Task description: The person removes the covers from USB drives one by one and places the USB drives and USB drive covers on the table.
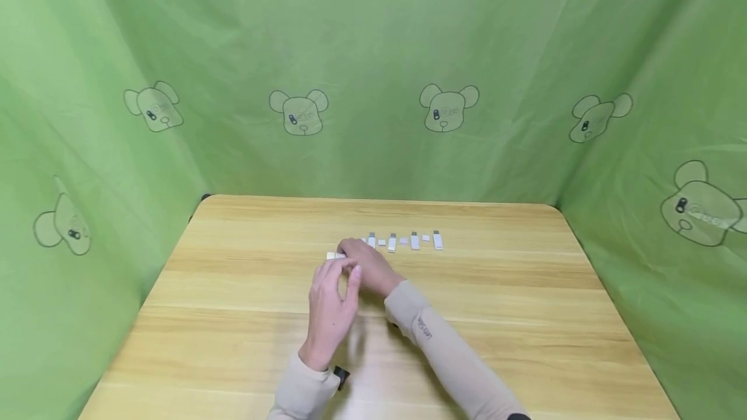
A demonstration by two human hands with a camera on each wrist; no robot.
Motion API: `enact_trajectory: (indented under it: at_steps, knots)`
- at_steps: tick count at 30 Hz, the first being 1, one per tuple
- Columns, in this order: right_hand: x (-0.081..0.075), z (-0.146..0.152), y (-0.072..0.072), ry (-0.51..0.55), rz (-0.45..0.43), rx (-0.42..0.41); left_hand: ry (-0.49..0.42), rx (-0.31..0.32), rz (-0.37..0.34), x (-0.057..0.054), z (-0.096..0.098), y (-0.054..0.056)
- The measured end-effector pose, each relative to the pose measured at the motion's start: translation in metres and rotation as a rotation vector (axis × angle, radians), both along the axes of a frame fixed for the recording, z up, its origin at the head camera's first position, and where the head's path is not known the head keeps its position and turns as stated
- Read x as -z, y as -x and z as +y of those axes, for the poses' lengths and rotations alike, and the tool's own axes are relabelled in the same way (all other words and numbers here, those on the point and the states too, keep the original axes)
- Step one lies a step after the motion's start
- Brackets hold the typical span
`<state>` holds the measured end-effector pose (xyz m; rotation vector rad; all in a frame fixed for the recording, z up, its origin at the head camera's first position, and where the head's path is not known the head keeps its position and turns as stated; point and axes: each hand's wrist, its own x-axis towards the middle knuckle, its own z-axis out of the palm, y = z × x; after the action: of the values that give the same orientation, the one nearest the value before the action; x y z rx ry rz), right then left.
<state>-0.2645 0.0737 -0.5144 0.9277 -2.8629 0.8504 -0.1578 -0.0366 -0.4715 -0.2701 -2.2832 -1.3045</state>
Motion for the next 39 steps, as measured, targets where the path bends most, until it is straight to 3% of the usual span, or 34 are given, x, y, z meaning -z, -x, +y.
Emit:
enact_trajectory:
  at_steps: [9,14,21,24,29,34,39]
  knots:
    - [-0.028,0.017,-0.005,0.171,0.058,0.071,-0.042,-0.1,-0.027,-0.001,-0.007,0.006]
    - [-0.041,0.025,-0.018,0.297,0.076,0.091,-0.064,-0.131,-0.045,-0.004,-0.009,0.009]
    - [-0.056,0.029,-0.044,0.411,0.046,0.05,-0.096,-0.164,-0.113,-0.01,-0.011,0.013]
    - [-0.06,0.027,-0.052,0.446,0.043,0.045,-0.132,-0.131,-0.156,-0.012,-0.011,0.015]
    - [-0.063,0.023,-0.061,0.49,0.025,0.03,-0.278,-0.025,-0.244,-0.013,-0.012,0.016]
    - [-0.067,0.023,-0.067,0.519,-0.033,0.038,-0.369,0.033,-0.24,-0.015,-0.013,0.014]
    - [-0.074,0.027,-0.072,0.458,-0.162,0.013,-0.402,0.061,-0.235,-0.017,-0.013,0.013]
